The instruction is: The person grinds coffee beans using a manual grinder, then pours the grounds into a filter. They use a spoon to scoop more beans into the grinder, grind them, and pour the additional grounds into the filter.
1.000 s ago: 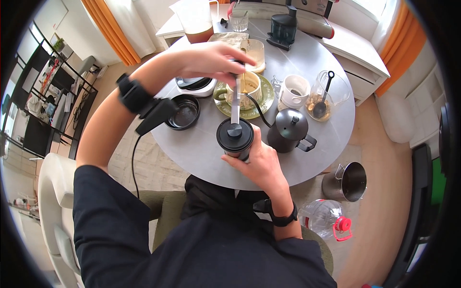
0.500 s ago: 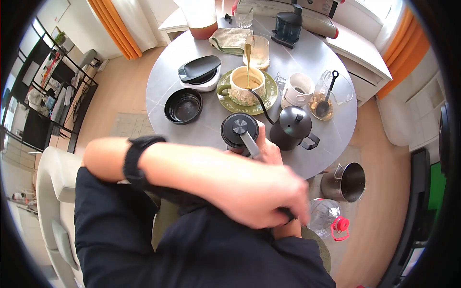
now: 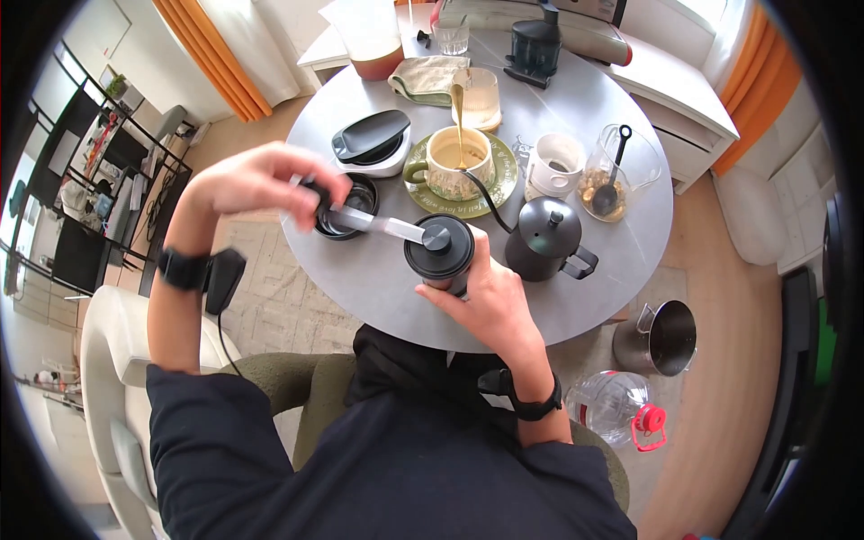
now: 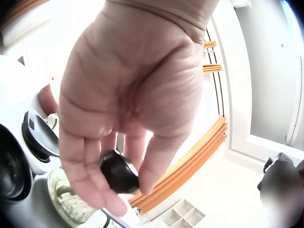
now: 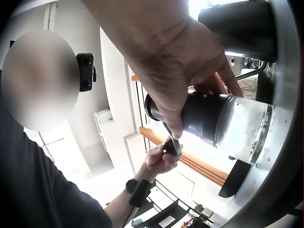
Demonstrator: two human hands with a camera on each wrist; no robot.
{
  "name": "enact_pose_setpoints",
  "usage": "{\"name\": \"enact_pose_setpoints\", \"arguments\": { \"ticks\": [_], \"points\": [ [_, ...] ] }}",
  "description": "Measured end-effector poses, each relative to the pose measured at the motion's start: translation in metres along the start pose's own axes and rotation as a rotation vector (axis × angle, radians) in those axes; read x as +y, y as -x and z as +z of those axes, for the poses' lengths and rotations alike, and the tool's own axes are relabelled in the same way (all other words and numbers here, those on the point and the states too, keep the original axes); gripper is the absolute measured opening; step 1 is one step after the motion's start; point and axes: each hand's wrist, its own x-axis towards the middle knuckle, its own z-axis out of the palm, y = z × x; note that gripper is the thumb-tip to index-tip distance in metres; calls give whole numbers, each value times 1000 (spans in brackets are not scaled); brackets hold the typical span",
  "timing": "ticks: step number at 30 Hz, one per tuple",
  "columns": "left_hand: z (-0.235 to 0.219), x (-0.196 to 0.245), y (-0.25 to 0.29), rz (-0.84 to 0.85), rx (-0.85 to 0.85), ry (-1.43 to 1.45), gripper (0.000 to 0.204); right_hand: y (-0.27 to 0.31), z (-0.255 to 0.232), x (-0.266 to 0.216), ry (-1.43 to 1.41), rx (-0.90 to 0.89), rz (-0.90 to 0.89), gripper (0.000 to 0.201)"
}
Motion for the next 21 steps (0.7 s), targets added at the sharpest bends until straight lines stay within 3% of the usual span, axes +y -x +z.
{"name": "enact_pose_setpoints", "arguments": {
  "ticks": [3, 6, 11, 13, 14, 17, 19, 21],
  "points": [
    [-2, 15, -51, 40, 133, -47, 38, 0, -1, -1, -7, -6, 10, 69],
    [10, 43, -102, 142, 128, -392, 47, 0, -1, -2, 20, 9, -6, 69],
    [68, 77, -162, 180, 132, -441, 47, -1, -2, -2, 52, 24, -57, 75],
    [101, 96, -157, 222, 89, -593, 45, -1, -5, -6, 49, -15, 20, 72],
    [117, 95, -157, 325, 99, -638, 44, 0, -5, -7, 46, -34, 59, 71],
    [152, 76, -151, 760, 97, -601, 34, 1, -4, -2, 119, 110, -256, 57],
    [166, 80, -118, 642, -175, -506, 30, 2, -4, -4, 61, 59, -140, 59],
    [173, 78, -77, 622, -324, -657, 35, 5, -5, -7, -2, 12, -19, 61]
  ]
}}
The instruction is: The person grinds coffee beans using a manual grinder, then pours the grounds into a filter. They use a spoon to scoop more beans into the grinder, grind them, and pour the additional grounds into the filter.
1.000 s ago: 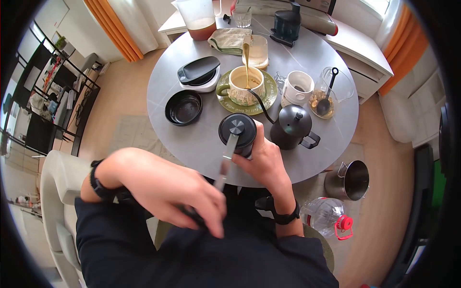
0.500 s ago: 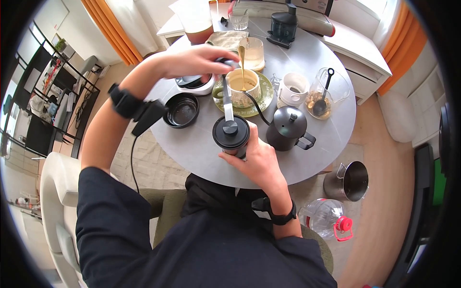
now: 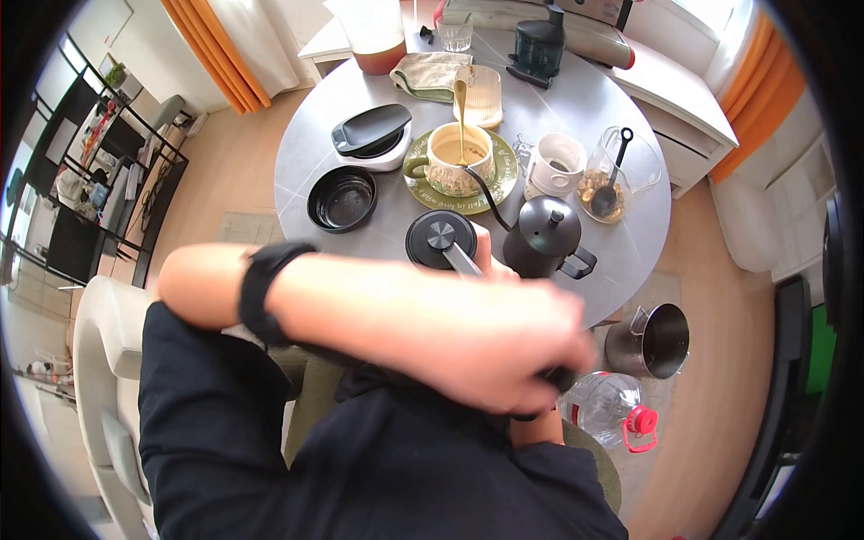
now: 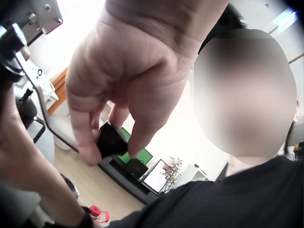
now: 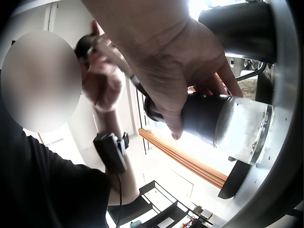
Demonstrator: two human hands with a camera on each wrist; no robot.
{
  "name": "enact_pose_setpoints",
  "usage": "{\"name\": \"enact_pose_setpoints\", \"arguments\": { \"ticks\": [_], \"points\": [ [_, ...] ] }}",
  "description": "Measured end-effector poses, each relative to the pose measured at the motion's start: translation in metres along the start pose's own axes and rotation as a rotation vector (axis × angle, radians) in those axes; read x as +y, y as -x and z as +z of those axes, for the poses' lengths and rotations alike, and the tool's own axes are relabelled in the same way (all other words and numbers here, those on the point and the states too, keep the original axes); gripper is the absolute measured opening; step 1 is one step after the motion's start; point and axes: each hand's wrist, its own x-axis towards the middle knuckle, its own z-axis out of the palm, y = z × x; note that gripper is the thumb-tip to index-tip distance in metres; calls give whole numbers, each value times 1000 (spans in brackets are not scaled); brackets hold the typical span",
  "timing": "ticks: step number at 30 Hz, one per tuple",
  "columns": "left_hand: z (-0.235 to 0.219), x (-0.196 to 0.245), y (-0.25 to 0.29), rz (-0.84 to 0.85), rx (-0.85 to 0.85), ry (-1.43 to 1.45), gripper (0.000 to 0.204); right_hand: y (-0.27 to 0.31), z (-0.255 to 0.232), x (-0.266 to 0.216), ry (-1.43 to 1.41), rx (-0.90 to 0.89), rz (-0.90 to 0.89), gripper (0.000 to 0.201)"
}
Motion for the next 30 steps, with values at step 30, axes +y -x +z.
{"name": "enact_pose_setpoints", "arguments": {
  "ticks": [30],
  "points": [
    [-68, -76, -30, -360, 350, -5, 42, -3, 3, 3, 40, -8, 52, 68]
  ]
}}
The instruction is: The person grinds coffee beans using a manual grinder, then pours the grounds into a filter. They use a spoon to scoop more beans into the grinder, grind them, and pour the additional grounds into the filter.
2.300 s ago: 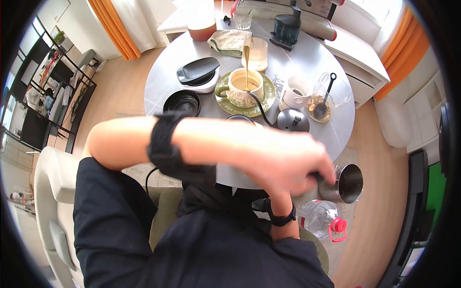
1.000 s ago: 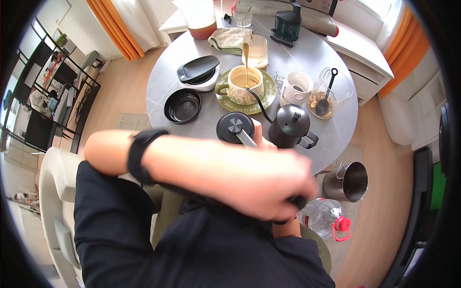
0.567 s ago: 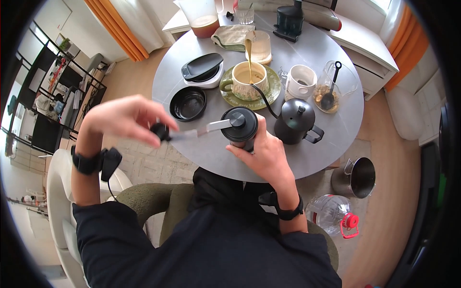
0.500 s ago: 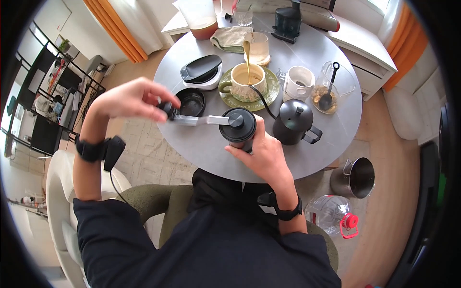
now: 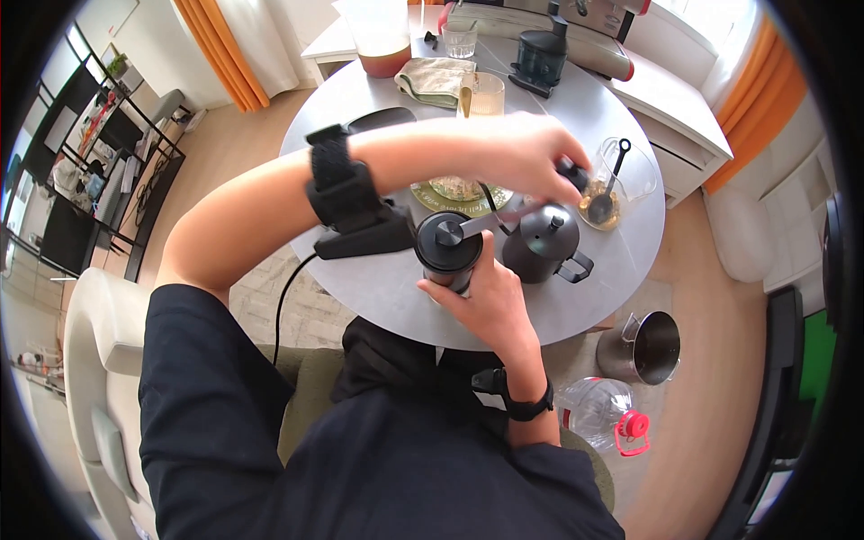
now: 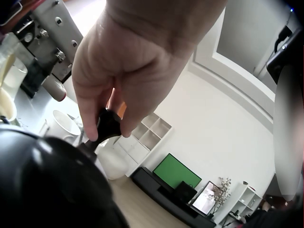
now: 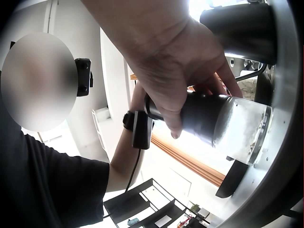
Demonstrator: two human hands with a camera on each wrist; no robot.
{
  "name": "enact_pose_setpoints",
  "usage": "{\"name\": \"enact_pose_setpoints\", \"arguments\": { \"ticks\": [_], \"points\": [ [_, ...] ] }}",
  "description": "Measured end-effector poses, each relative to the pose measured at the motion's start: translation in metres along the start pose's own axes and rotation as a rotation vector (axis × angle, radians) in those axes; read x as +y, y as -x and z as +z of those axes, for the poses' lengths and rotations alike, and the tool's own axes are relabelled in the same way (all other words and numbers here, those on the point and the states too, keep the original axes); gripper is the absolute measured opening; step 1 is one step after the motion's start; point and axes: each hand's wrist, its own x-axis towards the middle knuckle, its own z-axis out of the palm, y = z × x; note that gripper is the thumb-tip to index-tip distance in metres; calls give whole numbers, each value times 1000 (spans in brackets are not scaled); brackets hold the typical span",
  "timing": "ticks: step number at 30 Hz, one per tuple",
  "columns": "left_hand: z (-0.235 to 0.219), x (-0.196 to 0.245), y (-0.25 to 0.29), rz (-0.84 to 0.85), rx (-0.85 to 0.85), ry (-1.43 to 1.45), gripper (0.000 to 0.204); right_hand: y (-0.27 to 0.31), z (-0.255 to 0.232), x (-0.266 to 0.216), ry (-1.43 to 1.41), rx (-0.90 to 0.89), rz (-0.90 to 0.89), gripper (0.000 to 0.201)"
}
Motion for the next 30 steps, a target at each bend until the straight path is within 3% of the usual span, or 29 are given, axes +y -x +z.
{"name": "enact_pose_setpoints", "arguments": {
  "ticks": [2, 4, 6, 9, 12, 13, 18, 20, 24, 26, 30],
  "points": [
    [21, 13, 3, 198, -4, -36, 42, 2, 2, 1, -25, 25, -7, 67],
    [31, 33, 21, 324, -93, 23, 38, 4, 5, 4, 96, 97, -266, 54],
    [28, 54, 47, 220, -359, 103, 37, 5, 4, 4, 85, 90, -273, 48],
    [30, 57, 91, 287, -534, 206, 34, 1, -4, -4, -124, -43, 91, 45],
    [9, 46, 139, 169, -684, 254, 32, 0, 2, 4, 50, 14, -73, 71],
    [1, 39, 153, 100, -694, 241, 35, 0, -1, 0, 41, -4, -46, 70],
    [-39, -18, 206, -347, -484, 463, 45, -1, 0, -3, 1, 17, -49, 68],
    [-47, -47, 214, -463, -281, 693, 46, -1, 1, -2, -3, 26, -55, 67],
    [-65, -81, 190, -460, -5, 614, 46, 0, 0, -3, 16, 21, -26, 68],
    [-66, -99, 173, -464, 55, 619, 47, 1, 2, 1, 10, 8, -9, 69],
    [-56, -99, 147, -449, 227, 721, 46, 1, 2, 0, 33, 12, -11, 68]
  ]
}}
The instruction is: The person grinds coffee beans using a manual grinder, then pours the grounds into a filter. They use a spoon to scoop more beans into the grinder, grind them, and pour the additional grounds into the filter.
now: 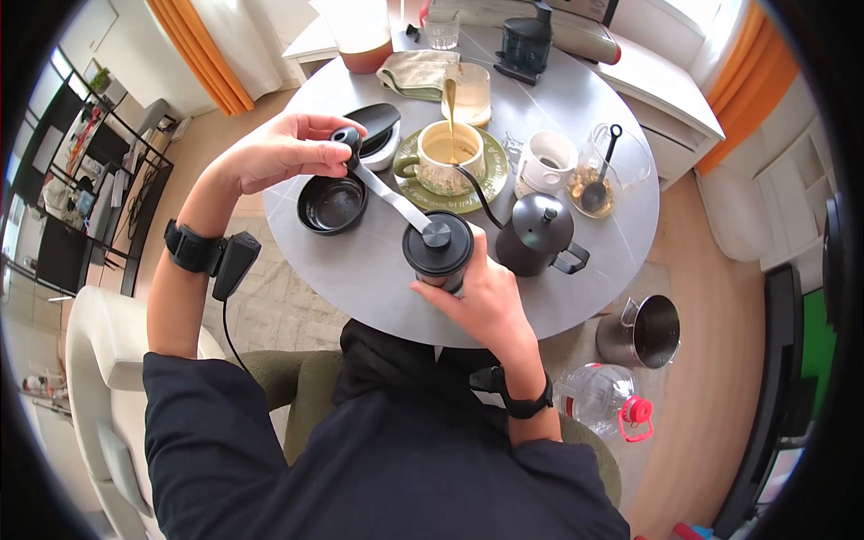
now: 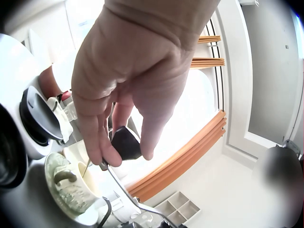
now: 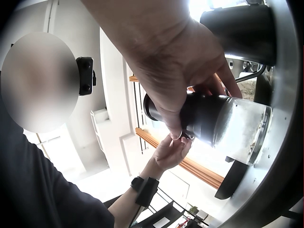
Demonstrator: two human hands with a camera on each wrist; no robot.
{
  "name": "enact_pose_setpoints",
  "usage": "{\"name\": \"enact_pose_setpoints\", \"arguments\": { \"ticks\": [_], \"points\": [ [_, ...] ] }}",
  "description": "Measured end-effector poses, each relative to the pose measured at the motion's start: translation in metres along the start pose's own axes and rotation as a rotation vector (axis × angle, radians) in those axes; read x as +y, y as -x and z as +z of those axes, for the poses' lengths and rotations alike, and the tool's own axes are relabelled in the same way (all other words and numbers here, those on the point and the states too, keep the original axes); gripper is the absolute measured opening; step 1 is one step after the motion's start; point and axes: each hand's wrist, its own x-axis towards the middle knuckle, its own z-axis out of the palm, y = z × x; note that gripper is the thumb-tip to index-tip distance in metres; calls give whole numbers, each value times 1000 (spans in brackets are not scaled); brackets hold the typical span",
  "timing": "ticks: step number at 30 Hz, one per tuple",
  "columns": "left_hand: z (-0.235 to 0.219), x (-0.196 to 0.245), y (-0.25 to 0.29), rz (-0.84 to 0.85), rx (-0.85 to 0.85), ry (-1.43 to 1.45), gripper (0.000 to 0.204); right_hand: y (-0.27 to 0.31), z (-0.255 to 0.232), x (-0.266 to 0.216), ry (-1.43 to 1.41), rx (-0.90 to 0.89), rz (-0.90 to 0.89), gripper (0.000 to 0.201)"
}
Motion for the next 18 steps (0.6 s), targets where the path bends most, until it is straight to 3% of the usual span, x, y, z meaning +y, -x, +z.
{"name": "enact_pose_setpoints", "arguments": {
  "ticks": [4, 6, 8, 9, 10, 12, 15, 18],
  "points": [
    [27, -32, 9, 119, 165, 234, 51, 0, 0, 2, 29, 29, -46, 70],
    [42, -61, 26, 77, 254, 267, 50, -1, 0, 0, 24, 32, -51, 72],
    [80, -72, 48, -35, 239, 340, 53, -1, -1, -2, -36, 9, 17, 74],
    [100, -78, 53, 79, 218, 186, 58, -1, 2, 1, -45, 53, -52, 76],
    [117, -85, 50, 187, 197, 33, 62, 0, 1, 2, -125, -1, 12, 75],
    [136, -90, 37, 470, 278, -224, 68, -1, -5, 5, -58, -50, -85, 76],
    [148, -73, 9, 405, 87, -57, 67, 3, -1, 16, -159, -145, -1, 59],
    [156, -68, 3, 430, 70, 9, 61, 8, -10, 11, -211, -163, 52, 54]
  ]
}}
